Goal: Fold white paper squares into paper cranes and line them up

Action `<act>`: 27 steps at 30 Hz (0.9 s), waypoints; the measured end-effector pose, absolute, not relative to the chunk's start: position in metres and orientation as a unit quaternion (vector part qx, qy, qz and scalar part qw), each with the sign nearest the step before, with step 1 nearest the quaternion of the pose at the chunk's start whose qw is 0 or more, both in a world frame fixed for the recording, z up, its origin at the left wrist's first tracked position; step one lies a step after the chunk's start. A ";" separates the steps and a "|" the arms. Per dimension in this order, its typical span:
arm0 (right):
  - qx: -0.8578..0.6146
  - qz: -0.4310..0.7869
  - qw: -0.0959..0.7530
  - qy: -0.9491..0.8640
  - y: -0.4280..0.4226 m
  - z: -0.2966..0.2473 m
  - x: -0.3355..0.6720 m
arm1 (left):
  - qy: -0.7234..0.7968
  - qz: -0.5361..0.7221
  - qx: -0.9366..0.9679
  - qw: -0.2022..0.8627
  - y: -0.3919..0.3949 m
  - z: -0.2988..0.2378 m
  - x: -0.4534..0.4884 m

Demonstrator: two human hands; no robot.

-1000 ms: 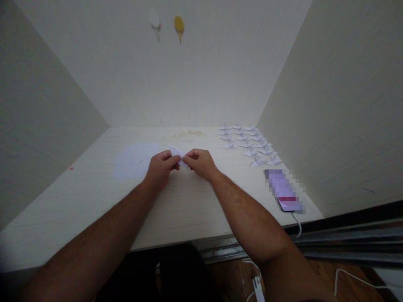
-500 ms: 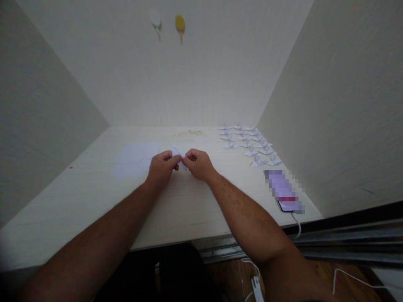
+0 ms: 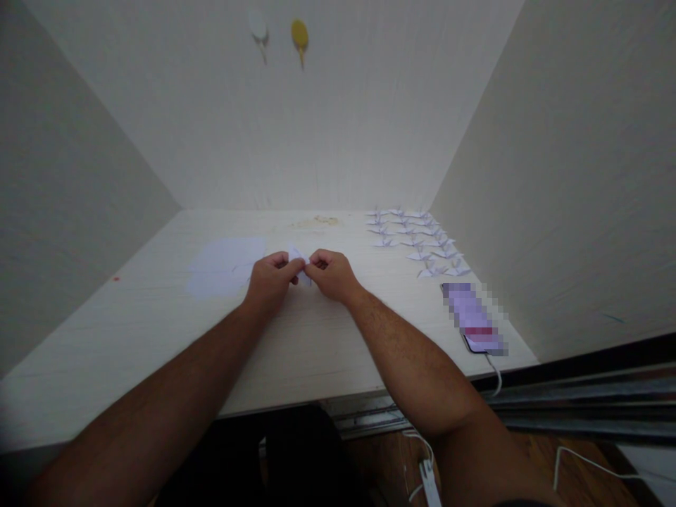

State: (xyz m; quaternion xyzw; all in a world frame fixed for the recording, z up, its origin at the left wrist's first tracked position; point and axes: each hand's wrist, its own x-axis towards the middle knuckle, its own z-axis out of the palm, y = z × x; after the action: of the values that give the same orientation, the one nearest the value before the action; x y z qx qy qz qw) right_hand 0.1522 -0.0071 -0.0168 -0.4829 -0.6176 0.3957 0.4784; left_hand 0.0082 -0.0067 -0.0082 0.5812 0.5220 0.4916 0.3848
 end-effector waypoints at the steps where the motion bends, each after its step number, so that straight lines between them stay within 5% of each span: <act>1: -0.480 0.395 0.479 -0.620 -0.007 -0.017 0.152 | 0.524 0.493 0.578 0.386 -0.006 -0.009 0.008; 27: -0.468 0.423 0.470 -0.617 -0.010 -0.018 0.150 | 0.471 0.552 0.511 0.460 -0.002 -0.016 0.011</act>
State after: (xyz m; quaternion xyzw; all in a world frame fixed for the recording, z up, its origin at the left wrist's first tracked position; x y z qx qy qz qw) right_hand 0.1498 -0.0095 -0.0178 -0.4681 -0.6174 0.4228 0.4700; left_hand 0.0110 -0.0018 -0.0158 0.5112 0.4713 0.5518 0.4605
